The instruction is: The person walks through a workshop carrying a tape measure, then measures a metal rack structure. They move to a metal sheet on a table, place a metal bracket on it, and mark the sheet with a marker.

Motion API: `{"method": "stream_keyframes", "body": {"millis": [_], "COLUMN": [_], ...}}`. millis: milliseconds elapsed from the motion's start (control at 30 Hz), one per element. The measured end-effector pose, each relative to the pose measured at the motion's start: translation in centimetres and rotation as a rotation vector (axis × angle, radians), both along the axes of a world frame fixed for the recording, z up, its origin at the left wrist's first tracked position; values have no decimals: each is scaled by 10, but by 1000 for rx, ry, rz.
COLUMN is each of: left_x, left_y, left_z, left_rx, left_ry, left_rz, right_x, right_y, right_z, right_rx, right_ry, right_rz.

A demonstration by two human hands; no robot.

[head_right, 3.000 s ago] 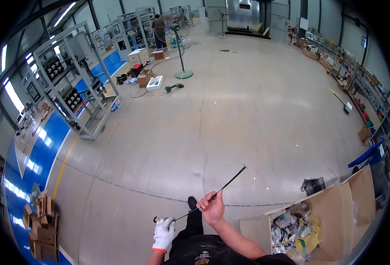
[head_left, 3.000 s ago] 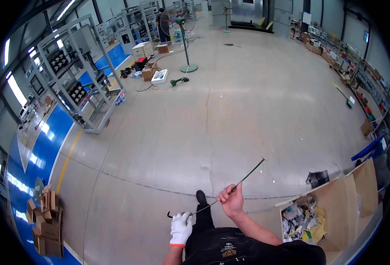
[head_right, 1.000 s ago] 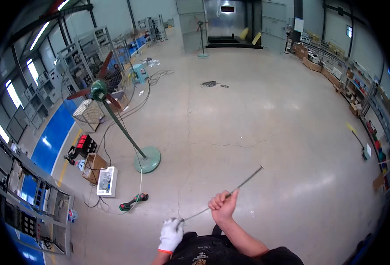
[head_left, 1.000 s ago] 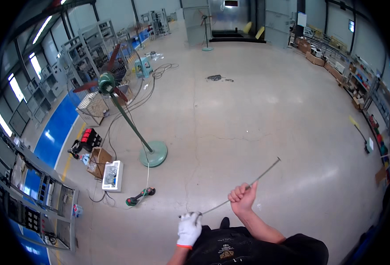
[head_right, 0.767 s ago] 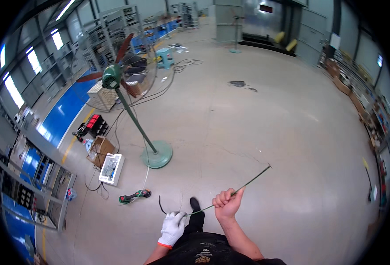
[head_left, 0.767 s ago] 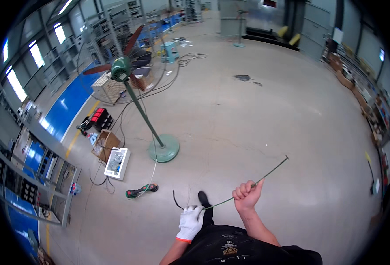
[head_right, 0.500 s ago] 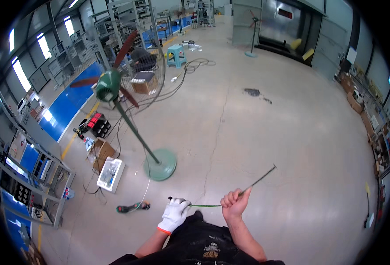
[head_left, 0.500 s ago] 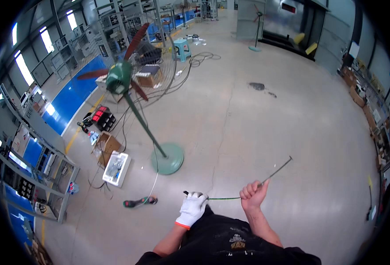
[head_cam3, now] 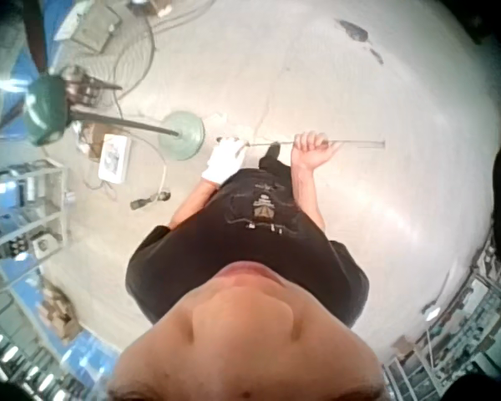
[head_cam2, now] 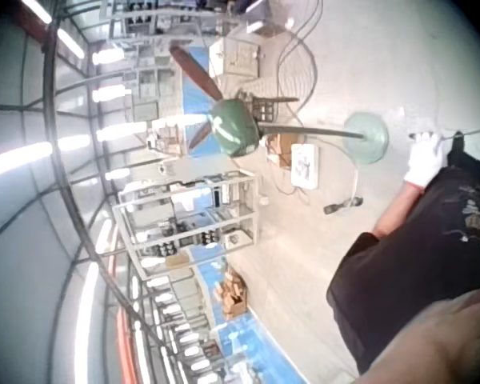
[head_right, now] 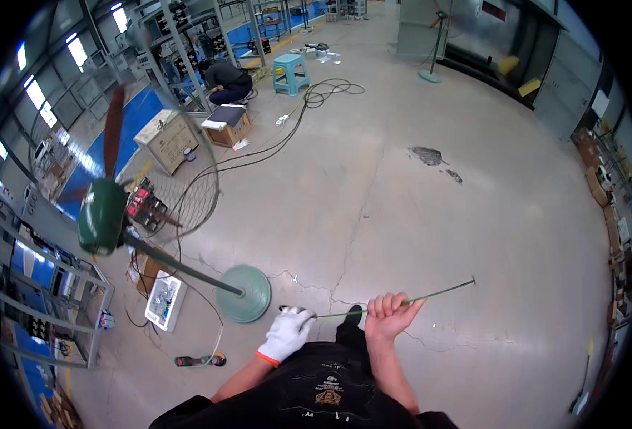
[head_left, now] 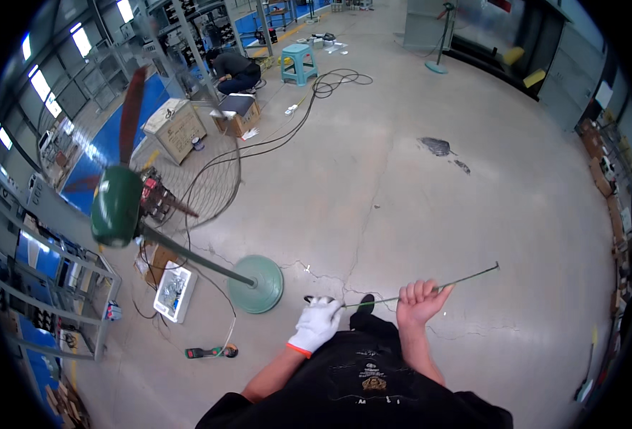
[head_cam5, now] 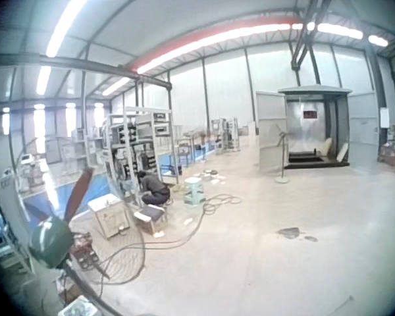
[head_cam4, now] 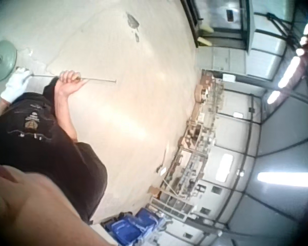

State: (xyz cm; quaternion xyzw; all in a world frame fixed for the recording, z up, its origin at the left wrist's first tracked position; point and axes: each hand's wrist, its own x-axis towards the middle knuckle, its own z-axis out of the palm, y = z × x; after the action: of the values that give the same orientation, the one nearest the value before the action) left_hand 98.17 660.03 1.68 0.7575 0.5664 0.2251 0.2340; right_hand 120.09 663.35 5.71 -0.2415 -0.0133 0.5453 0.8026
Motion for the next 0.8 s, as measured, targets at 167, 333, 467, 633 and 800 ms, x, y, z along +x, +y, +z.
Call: {"method": "stream_keyframes", "body": {"millis": [167,333,467,633,800], "left_x": [34,33,28,10,-8], "left_y": [136,272,394,574,756], "left_z": [8,-1,-18,-12,33], "left_rx": [-97,48,13,69,148], "left_ry": [-38,43,20,-31,117], "left_rz": [117,229,274,207,79], "right_x": [28,21,12,-4,-2], "right_y": [168,333,464,642,798], "right_z": [16,11,-3,17,34], "right_rx": [-5,-43,13,-1,-14], "right_ry": [-88,-96,-94,-170,-144], "right_rz": [177,356,408,383,383]}}
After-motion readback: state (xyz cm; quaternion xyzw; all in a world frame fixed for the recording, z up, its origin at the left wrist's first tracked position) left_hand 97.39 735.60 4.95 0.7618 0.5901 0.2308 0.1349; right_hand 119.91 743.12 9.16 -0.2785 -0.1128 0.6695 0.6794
